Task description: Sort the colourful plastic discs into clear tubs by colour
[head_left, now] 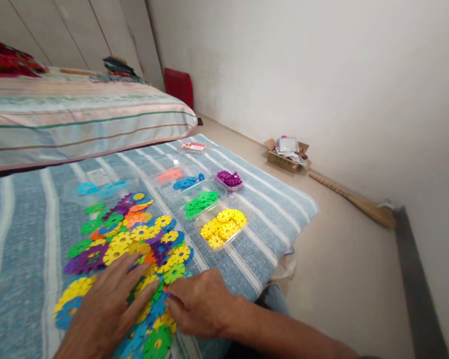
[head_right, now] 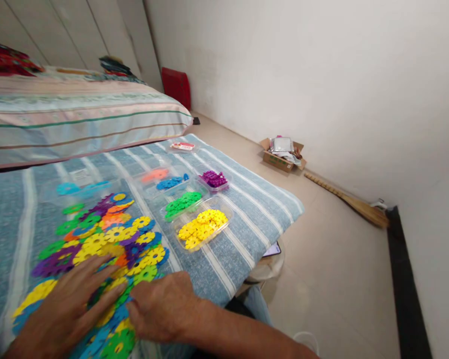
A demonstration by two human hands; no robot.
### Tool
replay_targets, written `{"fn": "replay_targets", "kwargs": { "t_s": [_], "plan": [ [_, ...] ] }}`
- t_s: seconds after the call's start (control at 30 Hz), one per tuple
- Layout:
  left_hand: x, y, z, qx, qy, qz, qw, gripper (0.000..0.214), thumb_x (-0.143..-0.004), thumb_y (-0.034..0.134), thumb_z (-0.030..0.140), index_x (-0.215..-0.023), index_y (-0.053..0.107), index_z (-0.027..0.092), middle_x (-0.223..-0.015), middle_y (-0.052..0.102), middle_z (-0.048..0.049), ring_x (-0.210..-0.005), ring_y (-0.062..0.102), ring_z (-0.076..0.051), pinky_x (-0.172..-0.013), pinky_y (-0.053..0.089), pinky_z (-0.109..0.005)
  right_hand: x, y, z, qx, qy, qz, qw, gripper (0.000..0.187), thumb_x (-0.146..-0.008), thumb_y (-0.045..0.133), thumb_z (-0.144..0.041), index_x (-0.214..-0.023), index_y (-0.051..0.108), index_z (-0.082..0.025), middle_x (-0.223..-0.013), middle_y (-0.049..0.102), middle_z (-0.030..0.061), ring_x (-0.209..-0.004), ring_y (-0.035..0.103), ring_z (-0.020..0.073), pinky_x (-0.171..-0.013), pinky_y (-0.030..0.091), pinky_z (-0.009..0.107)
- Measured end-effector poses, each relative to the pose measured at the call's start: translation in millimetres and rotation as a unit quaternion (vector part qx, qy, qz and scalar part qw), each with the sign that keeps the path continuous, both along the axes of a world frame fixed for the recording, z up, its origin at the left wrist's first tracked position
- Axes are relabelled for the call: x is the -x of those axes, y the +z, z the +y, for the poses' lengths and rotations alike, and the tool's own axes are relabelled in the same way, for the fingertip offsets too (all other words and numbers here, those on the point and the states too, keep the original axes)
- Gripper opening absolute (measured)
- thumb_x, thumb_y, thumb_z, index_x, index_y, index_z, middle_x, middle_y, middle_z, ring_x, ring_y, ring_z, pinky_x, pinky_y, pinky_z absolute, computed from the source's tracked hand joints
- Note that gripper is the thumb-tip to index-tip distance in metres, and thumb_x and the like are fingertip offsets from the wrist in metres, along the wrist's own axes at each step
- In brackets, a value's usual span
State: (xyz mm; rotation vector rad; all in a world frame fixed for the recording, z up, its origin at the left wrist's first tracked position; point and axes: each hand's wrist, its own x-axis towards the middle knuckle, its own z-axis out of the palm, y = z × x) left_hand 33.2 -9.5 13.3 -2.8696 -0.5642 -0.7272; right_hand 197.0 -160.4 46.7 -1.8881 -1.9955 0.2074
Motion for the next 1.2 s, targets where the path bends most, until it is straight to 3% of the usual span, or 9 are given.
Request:
{"fn": "replay_targets", "kwargs": {
  "t_s": [0.23, 0.5, 0.73, 0.9, 1.2],
  "plan": [
    [-7.0, -3.9, 3.2, -0.016, -0.004, 0.008, 1.000, 0.041, -0.087, 0.035, 0.050, -0.098, 0.063, 0.022, -0.110, 0.066, -0.0112, -0.108, 0.059, -0.032, -0.090, 0.050, -0.049, -4.3, -2.6, -1.4, 0.025, -0.013, -0.003, 1.000, 0.029, -0.092, 0.038, -0.039, -0.086, 0.059, -0.021, -0.080, 0.072, 0.0012, -0.065, 0.067, 0.0174, -0.046, 0.038, 0.024],
    [-1.1, -8.5, 3.5, -0.001, -0.009, -0.033, 0.999, 0.040, -0.087, 0.039, 0.049, -0.094, 0.065, 0.020, -0.107, 0.067, -0.0108, -0.104, 0.061, -0.030, -0.091, 0.049, -0.044, -2.6, -7.5, -0.8, 0.021, -0.022, 0.017, 0.999, 0.029, -0.092, 0.038, -0.038, -0.082, 0.059, -0.021, -0.079, 0.072, 0.0010, -0.065, 0.067, 0.0165, -0.048, 0.034, 0.024],
    [17.3, 8.2, -2.8, 0.052, 0.056, -0.044, 0.996, 0.035, -0.088, 0.042, 0.044, -0.095, 0.065, 0.018, -0.106, 0.067, -0.0118, -0.104, 0.061, -0.027, -0.092, 0.050, -0.045, 1.2, -15.5, -1.9, -0.021, -0.032, 0.060, 0.997, 0.023, -0.091, 0.043, -0.029, -0.076, 0.058, -0.020, -0.074, 0.071, 0.0006, -0.062, 0.064, 0.0132, -0.052, 0.028, 0.024],
    [34.6, 15.0, 6.1, 0.093, 0.120, -0.072, 0.986, 0.035, -0.088, 0.044, 0.043, -0.093, 0.066, 0.017, -0.108, 0.067, -0.0130, -0.108, 0.059, -0.027, -0.091, 0.051, -0.044, -4.2, -21.1, -1.0, -0.026, -0.046, 0.108, 0.993, 0.024, -0.089, 0.043, -0.025, -0.072, 0.058, -0.019, -0.064, 0.066, 0.0002, -0.057, 0.061, 0.0118, -0.054, 0.028, 0.023],
    [43.9, 3.1, 13.8, 0.159, 0.158, -0.081, 0.971, 0.024, -0.085, 0.048, 0.033, -0.091, 0.066, 0.018, -0.106, 0.067, -0.0102, -0.104, 0.061, -0.023, -0.093, 0.050, -0.040, -11.0, -28.3, 6.6, -0.006, -0.061, 0.117, 0.991, 0.025, -0.089, 0.041, -0.029, -0.082, 0.063, -0.020, -0.062, 0.066, 0.0006, -0.054, 0.062, 0.0135, -0.052, 0.031, 0.021]
  ]
}}
